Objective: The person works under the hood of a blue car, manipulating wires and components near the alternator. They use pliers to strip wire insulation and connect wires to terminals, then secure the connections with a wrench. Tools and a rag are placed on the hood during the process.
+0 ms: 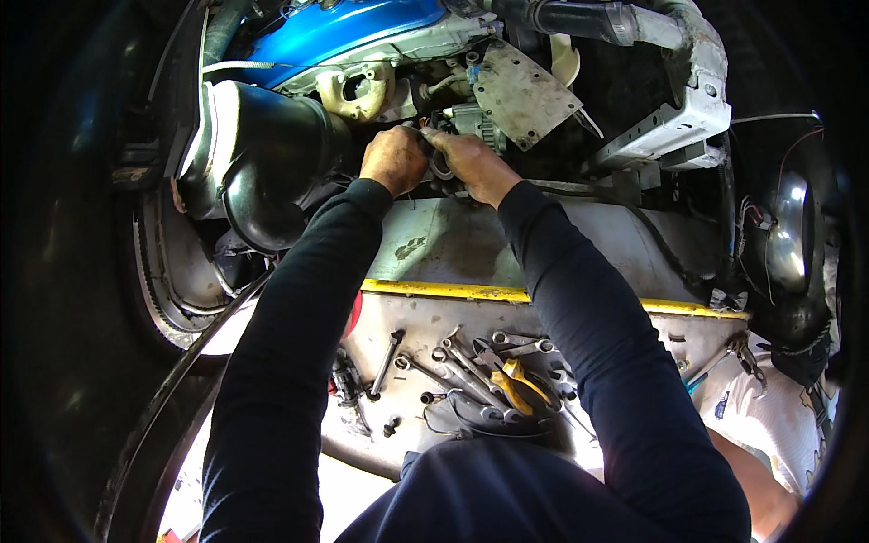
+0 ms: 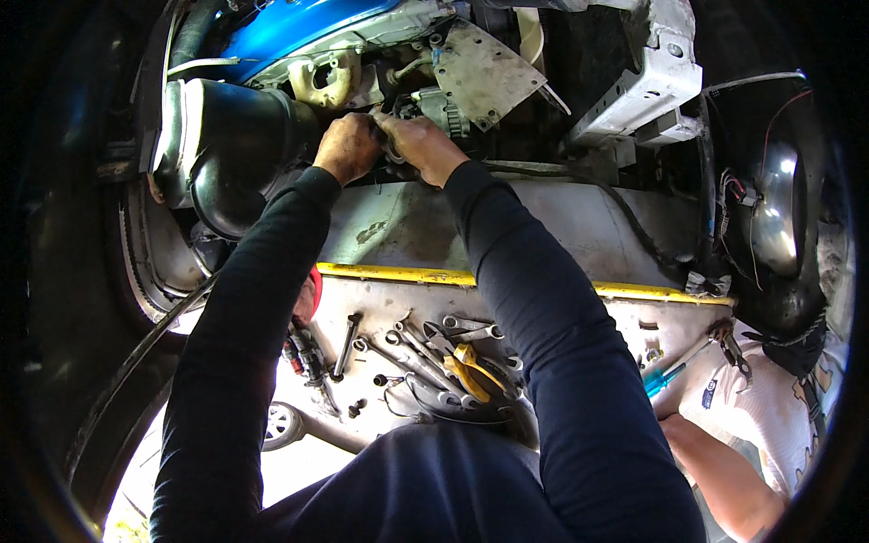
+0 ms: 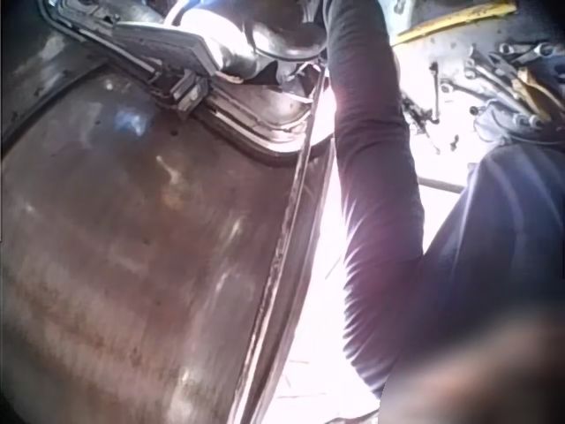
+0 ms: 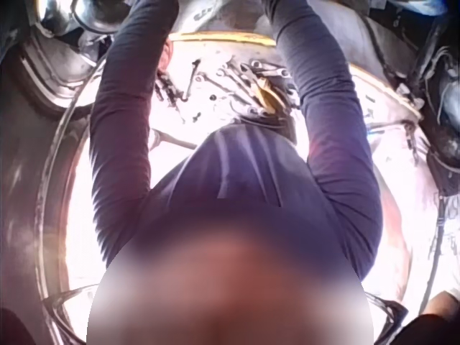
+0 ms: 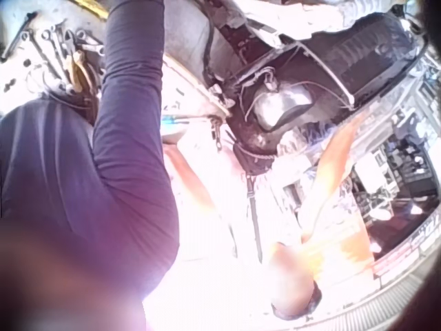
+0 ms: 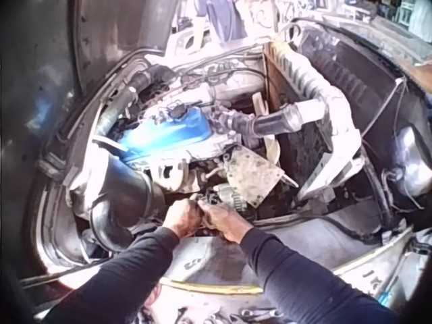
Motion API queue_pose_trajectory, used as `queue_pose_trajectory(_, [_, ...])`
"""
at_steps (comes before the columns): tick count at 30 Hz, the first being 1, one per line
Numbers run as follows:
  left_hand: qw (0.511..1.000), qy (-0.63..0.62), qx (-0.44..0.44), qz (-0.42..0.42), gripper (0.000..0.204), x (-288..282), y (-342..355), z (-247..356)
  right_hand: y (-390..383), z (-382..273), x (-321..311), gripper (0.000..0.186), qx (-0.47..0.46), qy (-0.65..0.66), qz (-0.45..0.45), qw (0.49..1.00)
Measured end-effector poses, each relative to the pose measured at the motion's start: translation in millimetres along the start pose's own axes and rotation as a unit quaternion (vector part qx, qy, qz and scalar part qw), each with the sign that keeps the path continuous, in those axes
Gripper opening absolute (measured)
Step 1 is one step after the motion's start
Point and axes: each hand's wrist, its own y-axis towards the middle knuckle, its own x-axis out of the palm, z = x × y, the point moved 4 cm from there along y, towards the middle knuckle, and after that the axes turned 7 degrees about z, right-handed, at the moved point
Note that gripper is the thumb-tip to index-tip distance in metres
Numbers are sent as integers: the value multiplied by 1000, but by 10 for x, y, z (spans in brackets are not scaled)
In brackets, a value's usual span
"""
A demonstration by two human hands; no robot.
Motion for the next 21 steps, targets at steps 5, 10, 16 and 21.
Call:
queue_pose_trajectory(5, [999, -20, -13, -28, 37, 30, 104, -233, -258, -213, 5, 34, -67, 27, -111, 991])
queue_pose_trajectory(10, [995, -65, -50, -52, 34, 278, 62, -381, -329, -543, -262, 31, -18, 224, -61, 973])
queue_pose_trajectory(16, [918, -318, -185, -148, 29, 341, 160, -329, -599, -748, -456, 34, -56, 243, 180, 952])
queue_pose_trajectory(21, [877, -394, -158, -226, 19, 152, 97, -237, -1402, -944, -296, 39, -104, -19, 110, 988])
